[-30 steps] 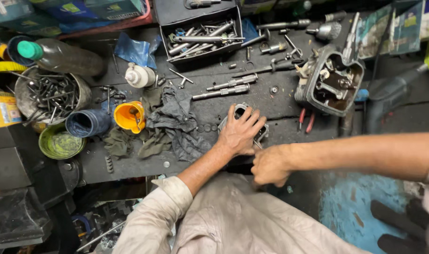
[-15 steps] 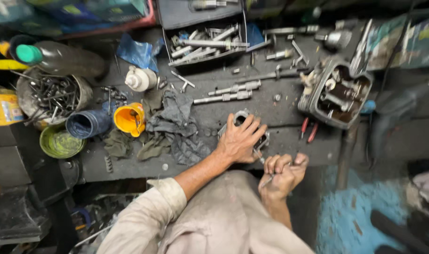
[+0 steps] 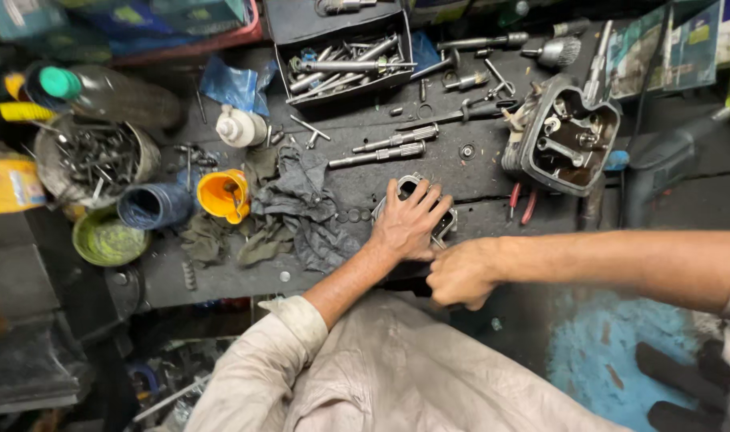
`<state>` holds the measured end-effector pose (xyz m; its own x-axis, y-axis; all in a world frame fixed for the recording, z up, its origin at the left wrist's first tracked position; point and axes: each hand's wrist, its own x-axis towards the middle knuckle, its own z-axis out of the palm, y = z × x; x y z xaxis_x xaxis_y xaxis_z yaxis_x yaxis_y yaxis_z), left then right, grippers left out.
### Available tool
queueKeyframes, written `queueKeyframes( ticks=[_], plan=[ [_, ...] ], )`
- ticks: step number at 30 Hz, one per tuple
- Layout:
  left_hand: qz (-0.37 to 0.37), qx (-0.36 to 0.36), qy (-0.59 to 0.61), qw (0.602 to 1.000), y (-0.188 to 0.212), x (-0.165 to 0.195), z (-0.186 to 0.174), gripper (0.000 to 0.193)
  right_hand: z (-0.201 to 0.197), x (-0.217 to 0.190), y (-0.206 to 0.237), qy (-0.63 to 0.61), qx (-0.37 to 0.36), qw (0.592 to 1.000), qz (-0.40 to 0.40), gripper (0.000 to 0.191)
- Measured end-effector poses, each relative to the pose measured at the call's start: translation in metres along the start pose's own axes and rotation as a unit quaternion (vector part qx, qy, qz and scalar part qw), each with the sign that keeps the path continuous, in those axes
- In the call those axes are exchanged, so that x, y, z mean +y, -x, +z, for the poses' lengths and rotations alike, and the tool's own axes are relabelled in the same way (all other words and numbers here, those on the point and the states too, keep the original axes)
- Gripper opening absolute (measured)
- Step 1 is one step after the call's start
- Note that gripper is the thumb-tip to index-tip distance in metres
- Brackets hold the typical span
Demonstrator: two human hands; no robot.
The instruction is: The person cleans and assembles a small engine block on a workbench. They wipe the block with a rag, insert a metal rod into a cylinder, and use a screwdriver to tighten internal components. The person also moves between workstations to retrieve tools and parts.
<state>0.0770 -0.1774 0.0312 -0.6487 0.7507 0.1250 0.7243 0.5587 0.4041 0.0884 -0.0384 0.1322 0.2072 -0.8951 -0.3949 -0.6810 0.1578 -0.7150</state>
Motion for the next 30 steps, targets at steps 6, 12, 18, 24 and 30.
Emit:
queueKeyframes(
  ticks=[6, 12, 18, 24, 30],
  plan=[
    [-0.005, 0.02, -0.001, 1.0, 0.003, 0.0, -0.001, 0.096, 0.042, 0.001, 0.014, -0.227, 0.33, 0.916, 0.018, 0.032],
    [-0.002, 0.011, -0.002, 1.0, 0.001, -0.001, -0.001, 0.09, 0.087, -0.032, -0.066, -0.365, 0.907, 0.21, 0.017, 0.037],
    [-0.001, -0.005, 0.001, 1.0, 0.003, 0.001, 0.0, 0.093, 0.035, -0.044, -0.039, -0.041, 0.885, 0.412, 0.215, 0.05],
    [0.003, 0.066, -0.062, 0.996, 0.004, 0.0, 0.001, 0.092, -0.028, -0.037, 0.01, 0.099, 0.296, 0.95, 0.008, 0.062],
    [-0.009, 0.018, 0.008, 1.0, 0.004, 0.001, -0.002, 0.101, 0.008, 0.004, 0.002, -0.024, -0.047, 0.999, -0.002, 0.053]
  ],
)
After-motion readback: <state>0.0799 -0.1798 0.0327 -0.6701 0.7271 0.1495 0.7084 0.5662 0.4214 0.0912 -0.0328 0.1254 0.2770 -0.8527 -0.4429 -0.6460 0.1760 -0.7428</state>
